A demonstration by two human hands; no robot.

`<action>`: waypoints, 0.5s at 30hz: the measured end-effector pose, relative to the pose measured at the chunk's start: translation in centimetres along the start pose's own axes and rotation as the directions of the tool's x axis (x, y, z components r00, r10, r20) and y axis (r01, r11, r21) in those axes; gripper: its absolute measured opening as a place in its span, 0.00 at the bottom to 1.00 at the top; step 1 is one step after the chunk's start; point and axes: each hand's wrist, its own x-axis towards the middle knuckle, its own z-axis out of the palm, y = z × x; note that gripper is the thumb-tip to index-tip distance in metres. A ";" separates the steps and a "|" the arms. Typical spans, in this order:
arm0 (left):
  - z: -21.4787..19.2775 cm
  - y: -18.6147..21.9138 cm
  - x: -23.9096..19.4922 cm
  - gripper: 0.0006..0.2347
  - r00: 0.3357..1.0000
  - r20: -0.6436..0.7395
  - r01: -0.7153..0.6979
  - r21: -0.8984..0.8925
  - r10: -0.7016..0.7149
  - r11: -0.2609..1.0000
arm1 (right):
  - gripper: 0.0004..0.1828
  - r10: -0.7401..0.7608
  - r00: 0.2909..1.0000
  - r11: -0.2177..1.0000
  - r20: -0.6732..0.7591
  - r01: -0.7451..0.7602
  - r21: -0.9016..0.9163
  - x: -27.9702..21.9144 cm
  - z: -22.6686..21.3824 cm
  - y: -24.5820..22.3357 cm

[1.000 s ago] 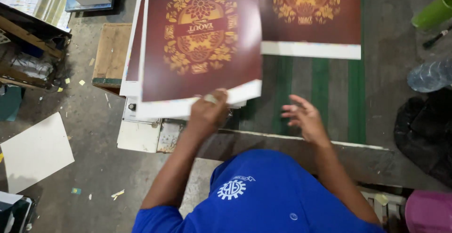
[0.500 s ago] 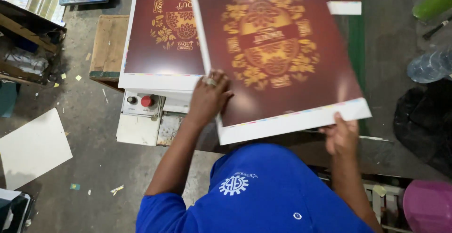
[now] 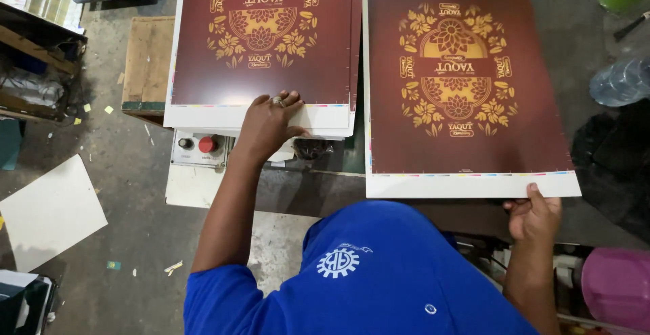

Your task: Sorting and inspecting printed sheets by moving them from a stack to a separate area.

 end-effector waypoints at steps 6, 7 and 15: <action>0.7 0.0 -0.8 0.35 0.997 -0.067 -0.021 0.060 0.025 0.998 | 0.21 -0.017 0.998 0.995 -0.065 0.010 -0.104 2.3 2.3 1.9; 0.9 0.2 -1.2 0.35 0.998 -0.062 -0.022 0.058 0.026 0.998 | 0.21 -0.014 0.997 0.994 -0.070 0.006 -0.105 2.9 3.0 2.3; 1.7 0.7 -3.6 0.26 0.973 -0.187 -0.126 0.063 0.135 0.990 | 0.20 0.019 1.000 0.981 -0.003 -0.019 -0.194 12.8 11.3 4.0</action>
